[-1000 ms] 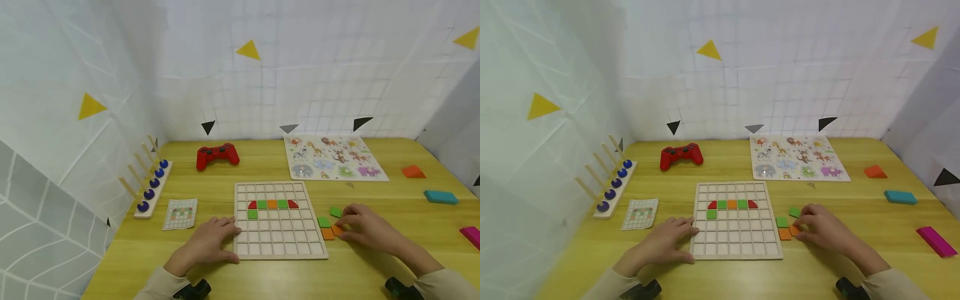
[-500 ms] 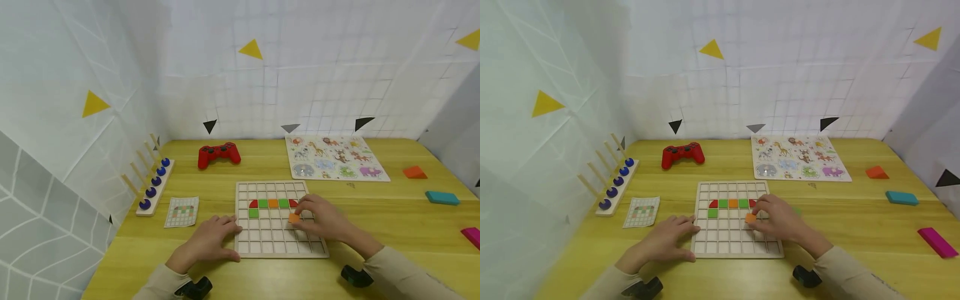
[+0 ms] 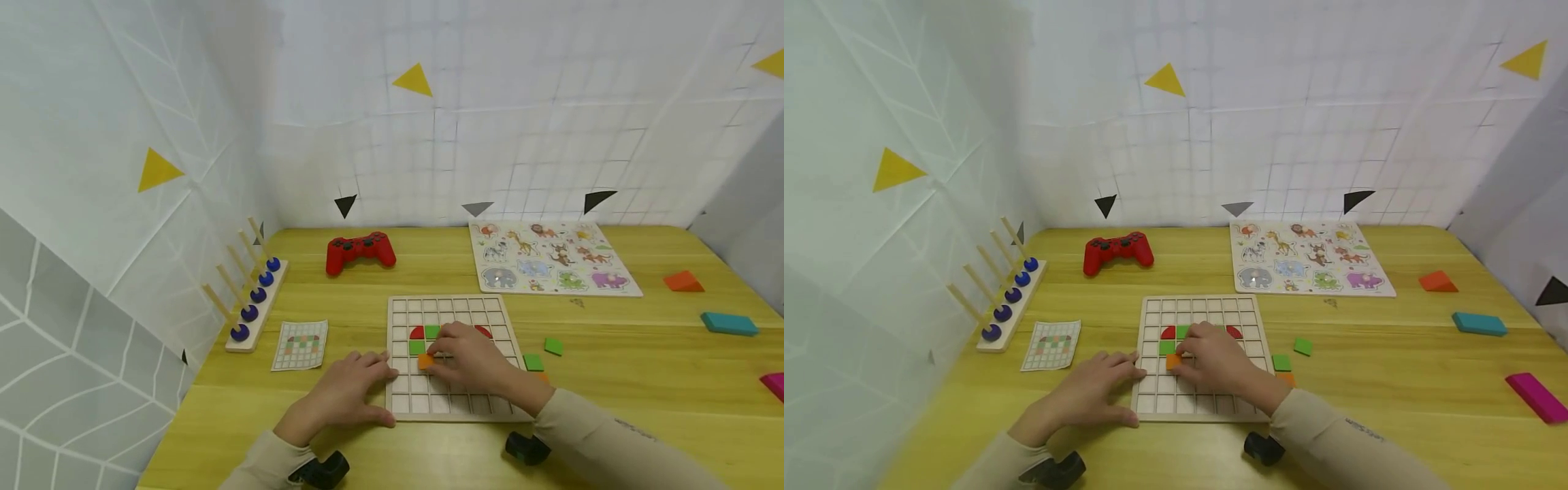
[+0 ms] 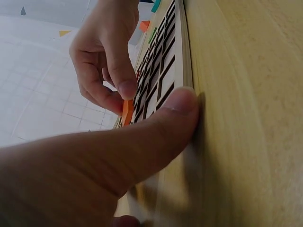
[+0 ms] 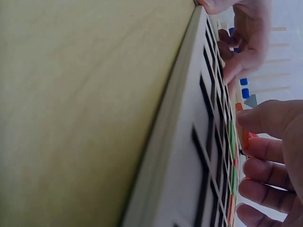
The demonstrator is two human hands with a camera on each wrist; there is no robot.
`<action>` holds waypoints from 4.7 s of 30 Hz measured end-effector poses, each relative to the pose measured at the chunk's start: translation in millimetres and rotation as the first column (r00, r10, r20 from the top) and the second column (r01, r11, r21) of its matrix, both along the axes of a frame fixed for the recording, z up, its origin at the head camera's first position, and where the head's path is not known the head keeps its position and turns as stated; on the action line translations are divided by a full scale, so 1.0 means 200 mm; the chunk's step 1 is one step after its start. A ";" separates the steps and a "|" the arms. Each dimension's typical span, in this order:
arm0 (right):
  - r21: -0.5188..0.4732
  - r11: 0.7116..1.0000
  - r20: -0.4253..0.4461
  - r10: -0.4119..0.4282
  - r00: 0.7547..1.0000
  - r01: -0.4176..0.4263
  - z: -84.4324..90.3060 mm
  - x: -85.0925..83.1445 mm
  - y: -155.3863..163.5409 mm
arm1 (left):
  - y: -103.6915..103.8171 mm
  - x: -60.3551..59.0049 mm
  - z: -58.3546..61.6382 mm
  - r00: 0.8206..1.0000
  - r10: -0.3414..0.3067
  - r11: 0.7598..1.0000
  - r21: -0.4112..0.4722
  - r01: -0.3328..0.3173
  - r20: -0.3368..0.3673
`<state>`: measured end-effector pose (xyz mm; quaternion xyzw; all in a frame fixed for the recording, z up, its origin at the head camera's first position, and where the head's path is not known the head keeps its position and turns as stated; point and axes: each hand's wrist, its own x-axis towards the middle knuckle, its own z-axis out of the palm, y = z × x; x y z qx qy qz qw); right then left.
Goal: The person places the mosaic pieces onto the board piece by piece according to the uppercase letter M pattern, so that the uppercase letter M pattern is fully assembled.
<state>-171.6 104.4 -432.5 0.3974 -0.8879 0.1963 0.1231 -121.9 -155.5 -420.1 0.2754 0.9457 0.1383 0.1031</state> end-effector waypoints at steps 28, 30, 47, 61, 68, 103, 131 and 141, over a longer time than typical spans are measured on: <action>0.033 0.999 0.027 -0.041 0.999 0.040 -0.03 0.02 -0.07 | 0.00 0.01 0.00 1.000 -0.002 1.000 0.005 0.002 0.001; 0.033 0.999 0.029 -0.044 0.999 0.043 -0.03 0.02 -0.07 | 0.00 0.01 0.01 1.000 -0.002 1.000 0.005 0.002 0.001; 0.037 0.999 0.005 -0.036 0.999 0.035 -0.03 0.03 -0.06 | 0.00 0.01 0.00 1.000 -0.011 1.000 -0.006 0.011 -0.006; 0.028 0.998 0.027 -0.050 0.998 0.049 -0.01 0.03 -0.07 | 0.00 0.00 0.00 1.000 -0.013 1.000 0.001 0.013 -0.009; 0.032 0.999 -0.007 -0.027 1.000 0.027 -0.03 0.03 -0.07 | 0.00 0.00 0.00 1.000 -0.010 1.000 0.000 0.010 -0.008; 0.083 0.884 0.269 -0.465 0.844 0.460 0.08 0.01 0.82 | -0.01 -0.01 -0.02 1.000 -0.005 1.000 0.021 0.005 0.019; 0.053 0.929 0.199 -0.369 0.908 0.366 0.07 -0.03 0.74 | -0.02 0.00 -0.01 1.000 0.003 1.000 0.016 -0.004 0.018; 0.021 0.957 0.212 -0.286 0.934 0.289 0.11 -0.06 0.52 | 0.00 0.01 0.00 1.000 -0.005 1.000 0.024 0.004 0.015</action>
